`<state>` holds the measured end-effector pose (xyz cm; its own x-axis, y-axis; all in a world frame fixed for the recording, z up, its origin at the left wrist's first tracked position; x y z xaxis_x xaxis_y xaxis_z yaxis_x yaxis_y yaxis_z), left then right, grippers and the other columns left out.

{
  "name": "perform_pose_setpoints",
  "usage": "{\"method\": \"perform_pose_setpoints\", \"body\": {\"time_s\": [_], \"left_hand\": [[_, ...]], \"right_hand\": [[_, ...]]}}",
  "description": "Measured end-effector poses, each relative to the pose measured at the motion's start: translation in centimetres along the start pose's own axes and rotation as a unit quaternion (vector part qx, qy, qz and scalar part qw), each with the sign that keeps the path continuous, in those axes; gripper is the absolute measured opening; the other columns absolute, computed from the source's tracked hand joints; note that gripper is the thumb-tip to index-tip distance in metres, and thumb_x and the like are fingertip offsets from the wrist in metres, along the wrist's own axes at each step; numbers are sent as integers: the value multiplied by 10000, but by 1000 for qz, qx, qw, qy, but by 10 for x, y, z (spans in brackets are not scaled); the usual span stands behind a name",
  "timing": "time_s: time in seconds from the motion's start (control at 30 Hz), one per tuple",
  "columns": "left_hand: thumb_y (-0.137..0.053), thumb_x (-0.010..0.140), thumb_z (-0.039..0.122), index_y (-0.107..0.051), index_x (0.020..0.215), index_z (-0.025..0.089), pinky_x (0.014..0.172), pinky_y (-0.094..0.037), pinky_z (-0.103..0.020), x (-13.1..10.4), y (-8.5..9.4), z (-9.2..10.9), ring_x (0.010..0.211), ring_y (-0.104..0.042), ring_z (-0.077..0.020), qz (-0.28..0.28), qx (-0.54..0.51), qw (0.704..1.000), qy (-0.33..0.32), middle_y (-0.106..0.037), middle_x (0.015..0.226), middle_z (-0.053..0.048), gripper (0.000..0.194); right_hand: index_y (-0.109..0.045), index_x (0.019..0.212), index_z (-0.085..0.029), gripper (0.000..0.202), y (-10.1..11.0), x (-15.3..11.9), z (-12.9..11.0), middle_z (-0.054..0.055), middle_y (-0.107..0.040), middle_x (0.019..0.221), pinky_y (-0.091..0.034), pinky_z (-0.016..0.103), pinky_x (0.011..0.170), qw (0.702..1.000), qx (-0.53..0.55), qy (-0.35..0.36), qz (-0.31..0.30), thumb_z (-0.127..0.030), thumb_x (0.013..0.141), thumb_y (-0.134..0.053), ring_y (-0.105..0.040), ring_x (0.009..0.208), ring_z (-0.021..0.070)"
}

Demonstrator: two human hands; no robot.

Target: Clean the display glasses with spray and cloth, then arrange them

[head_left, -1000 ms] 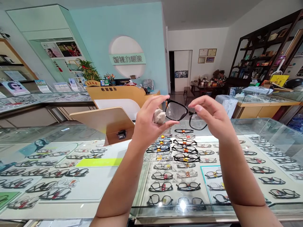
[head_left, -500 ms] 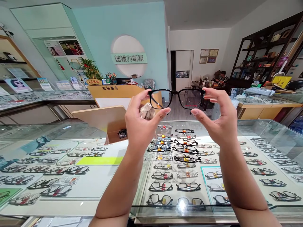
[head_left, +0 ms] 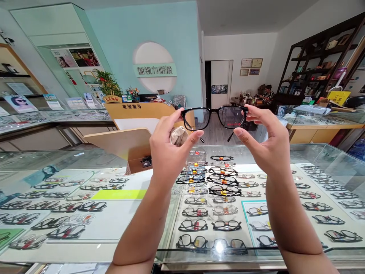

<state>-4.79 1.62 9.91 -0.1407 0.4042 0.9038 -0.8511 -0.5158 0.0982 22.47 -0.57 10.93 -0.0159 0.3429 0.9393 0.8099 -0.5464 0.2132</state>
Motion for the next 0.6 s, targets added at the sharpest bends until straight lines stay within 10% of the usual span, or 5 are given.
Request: {"method": "perform_pose_setpoints", "body": {"time_s": [0.6], "left_hand": [[-912, 877, 688, -783, 1407, 317, 1106, -615, -484, 0, 0, 2, 1254, -745, -321, 2, 7, 1000, -21, -798, 1256, -98, 660]], "right_hand": [[-725, 1471, -337, 513, 0, 0, -2, 94, -774, 1310, -615, 591, 1107, 1000, -9, -18, -7, -626, 1049, -753, -746, 1176, 329]]}}
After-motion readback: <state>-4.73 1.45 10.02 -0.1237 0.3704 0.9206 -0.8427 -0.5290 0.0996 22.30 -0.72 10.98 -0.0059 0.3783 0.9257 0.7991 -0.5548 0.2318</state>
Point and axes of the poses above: each hand's wrist, its own x-axis towards the middle knuckle, its own y-axis out of the back of the hand, z = x × y, the point moved 10 cm from there along x, towards the middle knuckle
